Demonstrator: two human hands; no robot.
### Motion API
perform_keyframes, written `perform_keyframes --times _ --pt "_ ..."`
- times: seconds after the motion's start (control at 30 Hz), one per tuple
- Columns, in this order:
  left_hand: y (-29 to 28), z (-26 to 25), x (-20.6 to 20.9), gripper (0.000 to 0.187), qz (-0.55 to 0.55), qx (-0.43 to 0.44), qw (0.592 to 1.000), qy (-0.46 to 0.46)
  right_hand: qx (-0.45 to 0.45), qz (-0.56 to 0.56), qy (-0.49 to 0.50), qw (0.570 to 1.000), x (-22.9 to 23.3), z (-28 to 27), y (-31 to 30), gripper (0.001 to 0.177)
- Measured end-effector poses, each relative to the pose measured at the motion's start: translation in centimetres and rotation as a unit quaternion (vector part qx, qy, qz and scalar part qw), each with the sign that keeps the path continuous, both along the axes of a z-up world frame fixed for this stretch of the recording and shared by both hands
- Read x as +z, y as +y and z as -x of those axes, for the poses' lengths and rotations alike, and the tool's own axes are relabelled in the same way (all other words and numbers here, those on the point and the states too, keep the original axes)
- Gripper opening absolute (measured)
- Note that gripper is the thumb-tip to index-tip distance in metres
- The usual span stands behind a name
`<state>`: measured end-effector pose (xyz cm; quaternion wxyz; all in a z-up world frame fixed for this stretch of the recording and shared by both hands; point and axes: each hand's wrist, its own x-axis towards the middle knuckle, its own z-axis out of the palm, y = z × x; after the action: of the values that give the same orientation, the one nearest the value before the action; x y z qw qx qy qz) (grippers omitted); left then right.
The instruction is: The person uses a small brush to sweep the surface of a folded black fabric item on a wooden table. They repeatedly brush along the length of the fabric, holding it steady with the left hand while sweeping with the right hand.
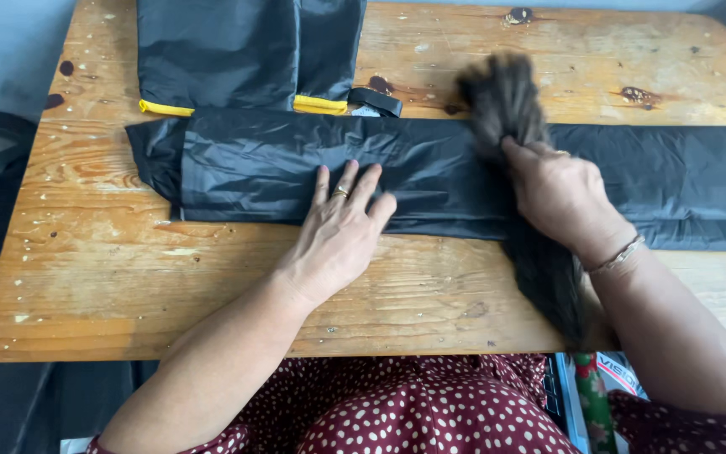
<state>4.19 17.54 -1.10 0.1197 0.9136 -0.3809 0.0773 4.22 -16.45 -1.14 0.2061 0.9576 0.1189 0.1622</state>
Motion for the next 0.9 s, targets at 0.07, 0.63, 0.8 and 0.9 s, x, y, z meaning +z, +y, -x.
perform_keyframes --times 0.07,0.63,0.8,0.9 --pt "-0.4 0.7 1.2 0.039 -0.01 -0.003 1.0 0.01 -0.004 0.019 0.007 1.0 0.9 0.5 1.1 0.043" --pt "-3.6 2.5 0.3 0.007 0.027 -0.073 0.974 -0.215 0.136 -0.306 0.16 0.928 11.6 1.6 2.5 0.057" --pt "-3.7 2.5 1.8 0.038 0.17 -0.104 0.967 -0.161 0.159 -0.197 0.182 0.95 7.0 1.7 2.9 0.056" --pt "-2.2 1.3 2.6 0.046 0.178 0.04 0.977 -0.106 0.148 -0.133 0.122 0.972 5.0 1.4 2.0 0.054"
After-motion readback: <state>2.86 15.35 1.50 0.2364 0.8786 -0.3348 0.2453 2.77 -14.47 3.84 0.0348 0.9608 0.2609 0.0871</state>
